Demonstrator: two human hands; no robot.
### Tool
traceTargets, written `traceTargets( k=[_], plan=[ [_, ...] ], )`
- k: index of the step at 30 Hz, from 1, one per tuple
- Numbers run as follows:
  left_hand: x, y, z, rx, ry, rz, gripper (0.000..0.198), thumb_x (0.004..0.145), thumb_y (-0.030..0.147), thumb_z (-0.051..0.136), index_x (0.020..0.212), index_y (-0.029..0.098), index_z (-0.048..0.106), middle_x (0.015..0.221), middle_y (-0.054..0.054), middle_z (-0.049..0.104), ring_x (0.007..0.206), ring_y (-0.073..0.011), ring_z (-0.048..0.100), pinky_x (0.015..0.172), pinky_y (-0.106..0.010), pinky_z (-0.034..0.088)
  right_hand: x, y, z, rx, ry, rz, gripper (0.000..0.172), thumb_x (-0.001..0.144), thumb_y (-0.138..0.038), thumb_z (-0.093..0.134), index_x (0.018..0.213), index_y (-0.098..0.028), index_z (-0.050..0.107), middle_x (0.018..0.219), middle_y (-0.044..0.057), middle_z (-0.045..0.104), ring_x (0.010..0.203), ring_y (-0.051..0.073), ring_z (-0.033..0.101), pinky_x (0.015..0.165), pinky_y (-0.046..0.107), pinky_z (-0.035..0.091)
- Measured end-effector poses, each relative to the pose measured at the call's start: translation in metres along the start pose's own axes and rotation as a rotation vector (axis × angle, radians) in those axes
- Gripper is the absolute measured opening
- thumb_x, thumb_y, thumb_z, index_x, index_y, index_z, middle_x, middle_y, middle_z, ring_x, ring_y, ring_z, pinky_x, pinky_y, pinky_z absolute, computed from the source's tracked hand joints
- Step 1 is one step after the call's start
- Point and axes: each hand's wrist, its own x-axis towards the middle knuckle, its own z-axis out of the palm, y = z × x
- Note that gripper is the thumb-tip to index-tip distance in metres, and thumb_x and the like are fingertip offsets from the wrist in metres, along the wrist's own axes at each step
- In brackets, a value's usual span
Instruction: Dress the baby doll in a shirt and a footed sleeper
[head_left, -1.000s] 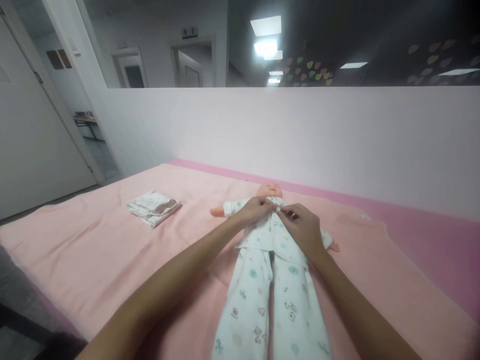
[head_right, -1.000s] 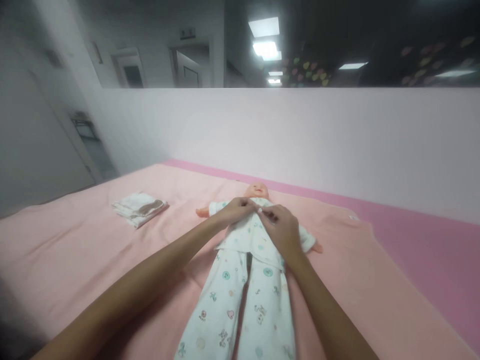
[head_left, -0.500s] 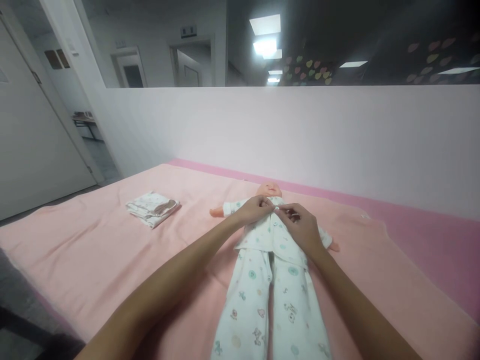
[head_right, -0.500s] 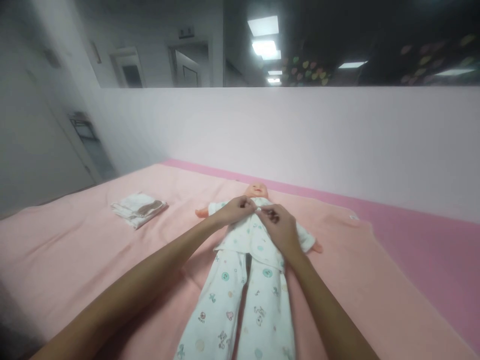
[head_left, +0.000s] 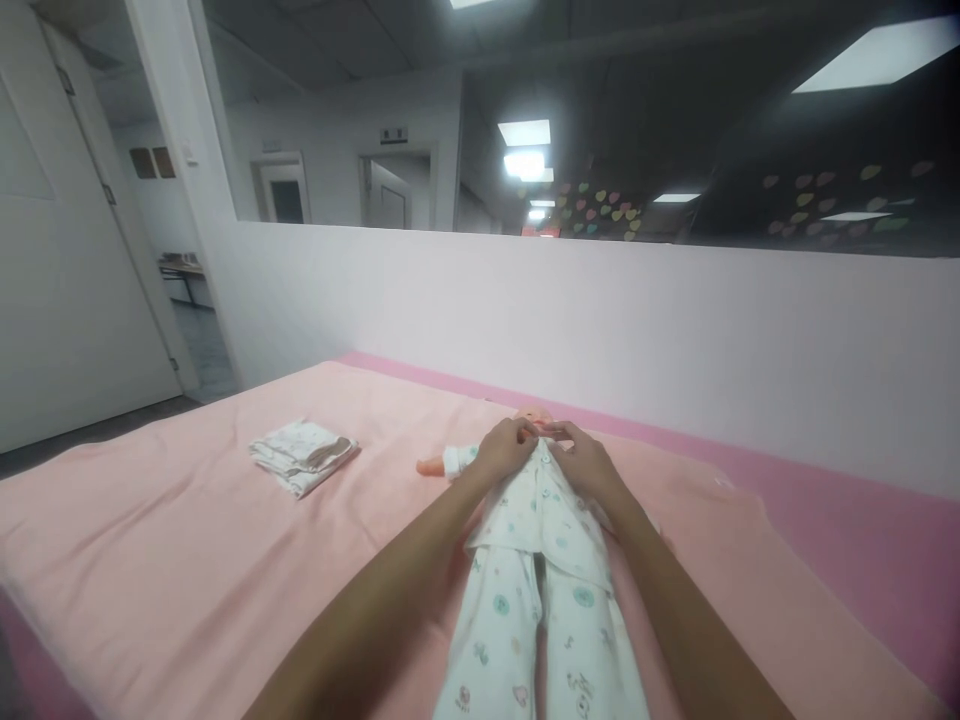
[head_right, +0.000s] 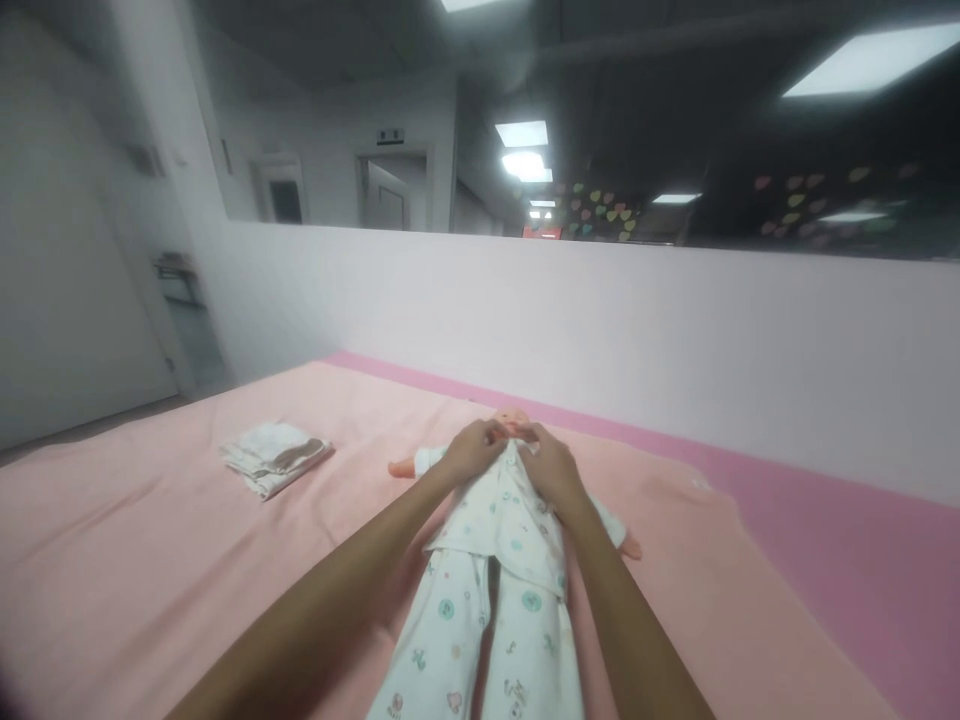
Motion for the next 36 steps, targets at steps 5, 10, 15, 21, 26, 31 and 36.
traceTargets(
  k=[5, 10, 15, 21, 26, 31, 36],
  plan=[
    [0.001, -0.010, 0.004, 0.005, 0.011, 0.084, 0.022, 0.090, 0.030, 0.060, 0.106, 0.027, 0.074, 0.097, -0.002, 0.070, 0.088, -0.0211, 0.066, 0.080, -0.032, 0.049, 0.003, 0.004, 0.010, 0.042, 0.045, 0.001, 0.034, 0.087, -0.041, 0.059, 0.111, -0.022, 0.072, 0.115, 0.007, 0.073, 0.080, 0.020, 0.063, 0.082, 0.035, 0.048],
    [0.001, -0.010, 0.000, -0.039, 0.005, 0.098, 0.026, 0.090, 0.032, 0.061, 0.113, 0.029, 0.072, 0.105, -0.002, 0.069, 0.091, -0.0210, 0.065, 0.085, -0.032, 0.050, -0.006, 0.004, 0.006, 0.112, 0.047, 0.060, 0.036, 0.086, -0.051, 0.063, 0.105, -0.021, 0.071, 0.093, 0.006, 0.075, 0.080, 0.023, 0.066, 0.078, 0.035, 0.049],
    [0.002, -0.011, -0.001, -0.041, 0.001, 0.138, 0.021, 0.089, 0.032, 0.063, 0.107, 0.026, 0.073, 0.102, -0.002, 0.070, 0.094, -0.0215, 0.064, 0.088, -0.033, 0.050, -0.010, 0.005, 0.002, 0.214, 0.028, 0.080, 0.037, 0.084, -0.053, 0.068, 0.103, -0.022, 0.072, 0.092, 0.005, 0.076, 0.086, 0.023, 0.069, 0.078, 0.033, 0.051],
    [0.002, -0.016, 0.006, -0.098, 0.052, 0.129, 0.018, 0.091, 0.035, 0.065, 0.103, 0.025, 0.072, 0.101, -0.002, 0.069, 0.093, -0.0208, 0.063, 0.087, -0.032, 0.049, -0.010, 0.002, 0.003, 0.292, 0.047, 0.115, 0.041, 0.079, -0.054, 0.075, 0.102, -0.021, 0.074, 0.096, 0.006, 0.077, 0.089, 0.024, 0.070, 0.083, 0.036, 0.051],
    [0.002, -0.016, 0.010, -0.189, 0.081, 0.203, 0.018, 0.094, 0.033, 0.061, 0.103, 0.023, 0.072, 0.100, -0.003, 0.066, 0.095, -0.0202, 0.062, 0.090, -0.032, 0.049, -0.010, -0.001, 0.006, 0.294, 0.092, 0.152, 0.045, 0.076, -0.056, 0.077, 0.102, -0.020, 0.075, 0.103, 0.006, 0.077, 0.089, 0.024, 0.069, 0.086, 0.036, 0.051],
    [-0.001, -0.011, 0.006, -0.250, 0.017, 0.193, 0.020, 0.097, 0.032, 0.058, 0.105, 0.021, 0.072, 0.108, -0.005, 0.067, 0.100, -0.0207, 0.063, 0.090, -0.031, 0.051, -0.011, -0.001, 0.004, 0.339, 0.047, 0.194, 0.049, 0.075, -0.058, 0.080, 0.105, -0.020, 0.073, 0.105, 0.006, 0.077, 0.096, 0.024, 0.071, 0.083, 0.034, 0.052],
    [-0.004, -0.009, 0.003, -0.305, -0.013, 0.207, 0.020, 0.096, 0.034, 0.060, 0.104, 0.019, 0.071, 0.111, -0.006, 0.068, 0.099, -0.0201, 0.062, 0.090, -0.031, 0.050, -0.012, -0.004, -0.005, 0.315, -0.094, 0.249, 0.043, 0.085, -0.056, 0.074, 0.109, -0.020, 0.076, 0.099, 0.008, 0.078, 0.089, 0.024, 0.072, 0.075, 0.031, 0.053]
  ],
)
